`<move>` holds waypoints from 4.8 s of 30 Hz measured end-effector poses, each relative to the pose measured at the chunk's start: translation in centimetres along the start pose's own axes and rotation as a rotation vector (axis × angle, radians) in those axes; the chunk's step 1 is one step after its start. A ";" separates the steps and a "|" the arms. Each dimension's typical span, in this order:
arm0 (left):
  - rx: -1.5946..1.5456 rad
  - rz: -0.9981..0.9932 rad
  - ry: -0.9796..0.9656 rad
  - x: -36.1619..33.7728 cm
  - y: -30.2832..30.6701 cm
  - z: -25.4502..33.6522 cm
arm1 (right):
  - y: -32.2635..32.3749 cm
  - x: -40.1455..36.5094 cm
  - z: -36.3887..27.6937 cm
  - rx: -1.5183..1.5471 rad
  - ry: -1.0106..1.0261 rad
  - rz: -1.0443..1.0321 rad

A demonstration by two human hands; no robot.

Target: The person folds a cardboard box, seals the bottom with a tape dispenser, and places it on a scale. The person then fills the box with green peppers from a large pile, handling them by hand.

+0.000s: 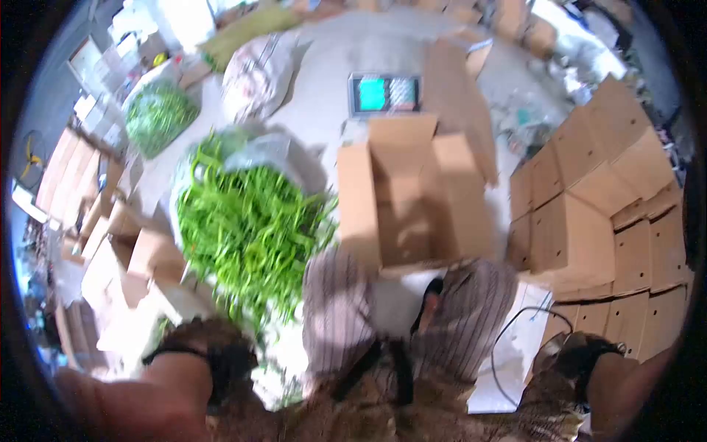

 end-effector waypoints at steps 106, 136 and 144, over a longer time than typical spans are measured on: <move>0.564 0.228 2.375 -85.3 -16.2 3.3 | 3.1 -74.8 4.9 -0.828 -2.151 -0.557; 1.386 -0.123 1.127 -48.1 11.2 -24.3 | -6.3 -29.1 21.6 -0.482 -1.760 0.055; 1.557 0.035 1.334 -54.5 20.0 -24.4 | -13.3 -30.2 28.6 -0.063 -1.684 -0.126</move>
Point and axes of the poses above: each hand's wrist, its own x-axis towards the middle knuckle, its own y-axis out of the back of the hand, z = x × y, the point moved 9 cm from there along x, towards the middle knuckle, and after that the axes turned 2 degrees about x, right-handed, at the moved point
